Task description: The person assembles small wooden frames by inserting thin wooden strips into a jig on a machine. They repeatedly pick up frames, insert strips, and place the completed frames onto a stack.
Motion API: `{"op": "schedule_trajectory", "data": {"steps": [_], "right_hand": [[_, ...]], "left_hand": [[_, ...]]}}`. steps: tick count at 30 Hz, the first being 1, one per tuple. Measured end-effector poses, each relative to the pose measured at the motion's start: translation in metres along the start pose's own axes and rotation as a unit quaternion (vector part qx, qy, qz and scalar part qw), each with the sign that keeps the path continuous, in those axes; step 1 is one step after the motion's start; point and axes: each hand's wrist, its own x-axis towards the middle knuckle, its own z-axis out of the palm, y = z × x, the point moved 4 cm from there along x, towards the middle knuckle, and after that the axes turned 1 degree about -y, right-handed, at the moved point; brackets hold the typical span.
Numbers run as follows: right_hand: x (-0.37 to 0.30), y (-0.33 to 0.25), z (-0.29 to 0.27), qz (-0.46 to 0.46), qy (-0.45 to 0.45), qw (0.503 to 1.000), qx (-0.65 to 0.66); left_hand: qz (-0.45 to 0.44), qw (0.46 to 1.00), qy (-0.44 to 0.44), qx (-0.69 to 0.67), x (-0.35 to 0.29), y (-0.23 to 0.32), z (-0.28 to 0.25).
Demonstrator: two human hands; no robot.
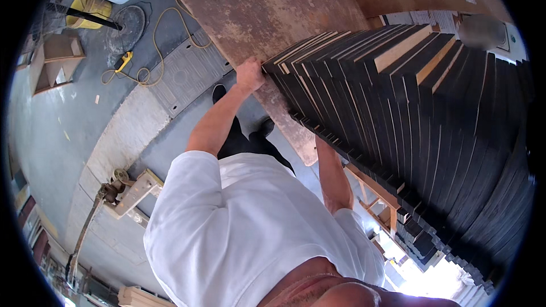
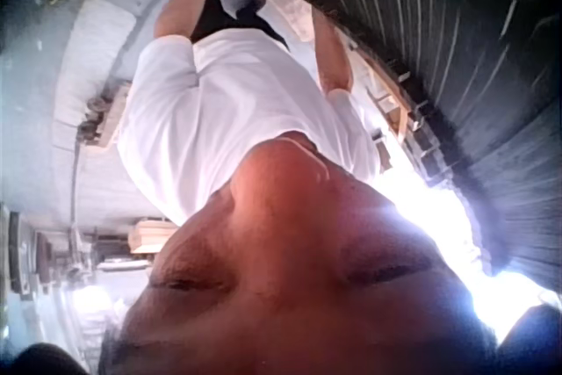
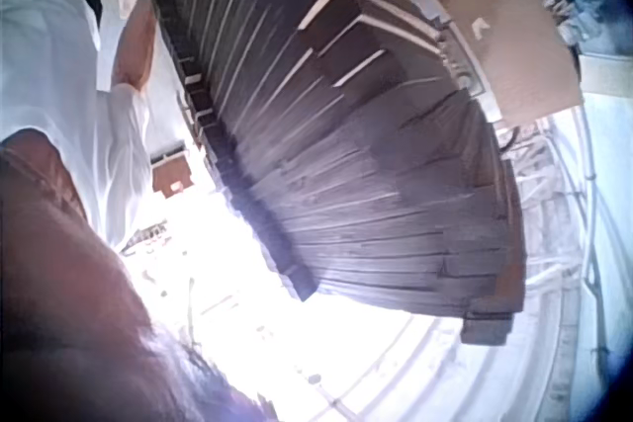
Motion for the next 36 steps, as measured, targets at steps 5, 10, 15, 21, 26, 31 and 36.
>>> {"op": "schedule_trajectory", "data": {"steps": [5,10,15,21,26,31,36], "right_hand": [[0.006,0.029,0.056,0.007,-0.003,1.000,-0.001],[0.005,0.049,0.096,0.017,-0.007,1.000,-0.001],[0.003,0.064,0.126,0.022,-0.013,1.000,-0.003],[0.005,0.082,0.152,0.021,-0.014,1.000,0.000],[0.003,0.097,0.174,0.021,-0.021,1.000,0.005],[-0.003,0.104,0.189,0.018,-0.026,1.000,0.004],[-0.005,0.093,0.207,0.012,-0.027,0.999,-0.014]], "left_hand": [[0.007,1.000,0.019,-0.010,0.037,-0.039,-0.038],[0.011,0.999,0.040,0.002,0.059,-0.066,-0.068],[-0.011,0.999,0.036,0.023,0.077,-0.092,-0.088],[0.002,0.998,0.057,0.021,0.088,-0.112,-0.111],[-0.012,0.998,0.049,0.022,0.097,-0.131,-0.118],[-0.042,0.996,0.057,0.046,0.095,-0.137,-0.122],[-0.015,0.997,0.078,0.001,0.094,-0.136,-0.114]]}}
